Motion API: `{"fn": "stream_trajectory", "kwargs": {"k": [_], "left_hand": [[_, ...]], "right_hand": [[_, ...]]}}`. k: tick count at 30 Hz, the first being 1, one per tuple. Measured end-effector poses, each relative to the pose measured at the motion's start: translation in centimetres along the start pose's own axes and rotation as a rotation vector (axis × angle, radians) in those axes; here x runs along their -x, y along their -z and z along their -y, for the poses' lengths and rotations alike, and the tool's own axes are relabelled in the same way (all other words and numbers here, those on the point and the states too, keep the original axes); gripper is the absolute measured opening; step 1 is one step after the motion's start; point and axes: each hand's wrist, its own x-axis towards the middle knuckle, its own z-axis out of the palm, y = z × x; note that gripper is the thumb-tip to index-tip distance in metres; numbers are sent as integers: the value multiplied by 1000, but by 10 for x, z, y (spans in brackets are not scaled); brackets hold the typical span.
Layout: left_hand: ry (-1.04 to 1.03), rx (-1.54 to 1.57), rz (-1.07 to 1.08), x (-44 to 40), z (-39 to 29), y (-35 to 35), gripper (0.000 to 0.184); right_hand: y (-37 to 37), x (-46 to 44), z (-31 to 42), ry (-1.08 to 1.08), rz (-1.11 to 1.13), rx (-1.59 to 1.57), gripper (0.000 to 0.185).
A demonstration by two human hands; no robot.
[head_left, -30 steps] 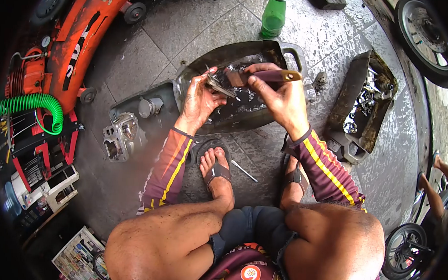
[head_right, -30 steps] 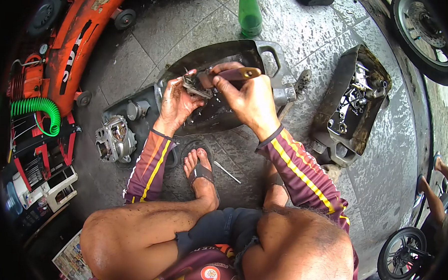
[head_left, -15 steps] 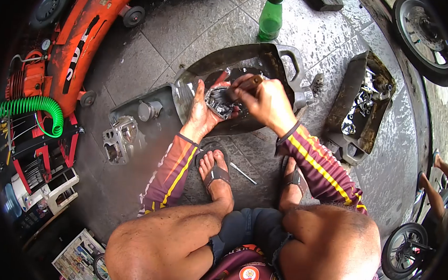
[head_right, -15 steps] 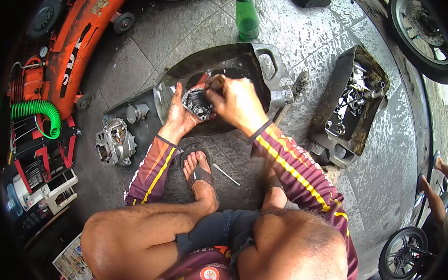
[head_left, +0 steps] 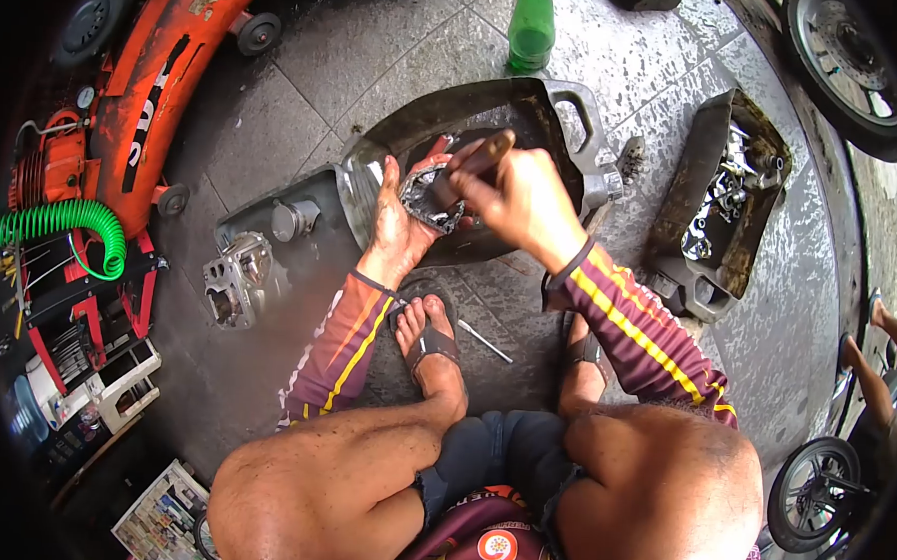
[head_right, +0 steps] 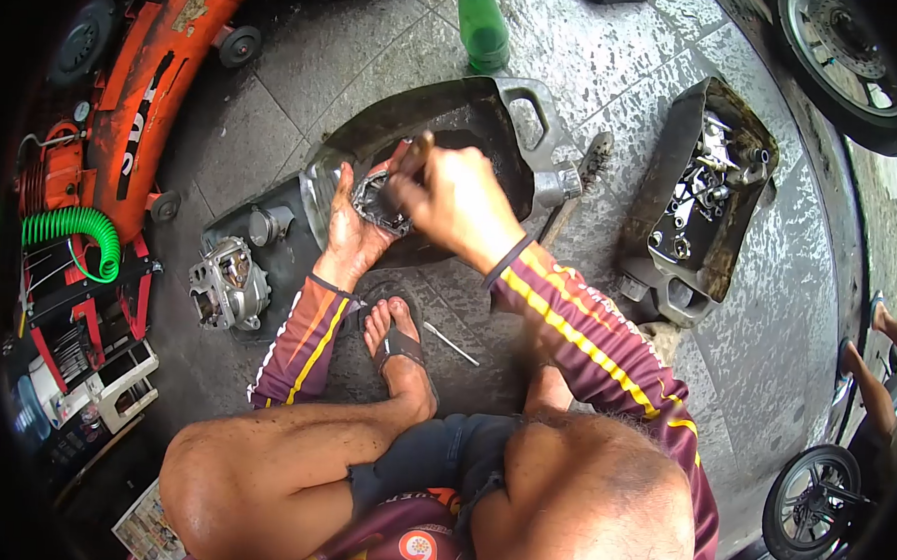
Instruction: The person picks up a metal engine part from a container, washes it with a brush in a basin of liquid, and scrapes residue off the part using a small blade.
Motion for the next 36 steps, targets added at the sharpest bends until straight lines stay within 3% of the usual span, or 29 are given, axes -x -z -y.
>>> {"fn": "stream_trajectory", "kwargs": {"k": [3, 5, 6, 7, 9, 11, 13, 21, 23, 24, 27, 31, 32, 33, 34, 36], "left_hand": [[-28, -31, -20, 5, 5, -5, 68], [-84, -13, -52, 6, 3, -11, 64], [-124, -8, -62, 4, 0, -13, 62], [-126, -10, -64, 4, 1, -9, 62], [-117, 40, 82, 5, 4, -6, 59], [-126, 79, 91, 3, 4, -6, 58], [-167, 54, 44, 3, -2, -7, 59], [-228, 67, 109, 5, -14, 5, 59], [-219, 194, 147, 6, -24, 10, 52], [-197, 224, 183, 8, -28, 10, 52], [-169, 261, 243, 2, -33, 14, 53], [-135, 200, 103, -2, -30, 24, 58], [-194, 88, 9, -2, -25, 13, 65], [-201, 149, 75, -6, -22, 13, 67], [-242, 98, 38, -7, -19, 7, 65], [-288, 50, 7, -11, -14, 8, 64]], "right_hand": [[-2, -1, 4, -99, -58, -47, 21], [-9, 2, 7, 79, -100, -190, 21], [6, 2, 19, -120, 123, 37, 20], [7, -1, 16, -117, 124, 34, 20], [9, -9, 10, -42, -6, 74, 18], [1, -3, 13, 61, -112, -128, 20], [-2, 2, 11, -14, 47, -29, 19], [19, -5, 4, 102, -122, 118, 17], [24, -10, -28, 101, -145, 311, 19], [26, -9, -40, 188, -60, 469, 20], [16, -1, -48, 106, 9, 504, 17], [15, -3, -7, -11, 16, -156, 20], [9, 0, 4, 16, 18, -209, 19], [5, 0, 12, 49, 17, -257, 18], [-8, 0, 3, 209, 11, -213, 16], [-6, 1, 2, 139, 99, -63, 15]]}}
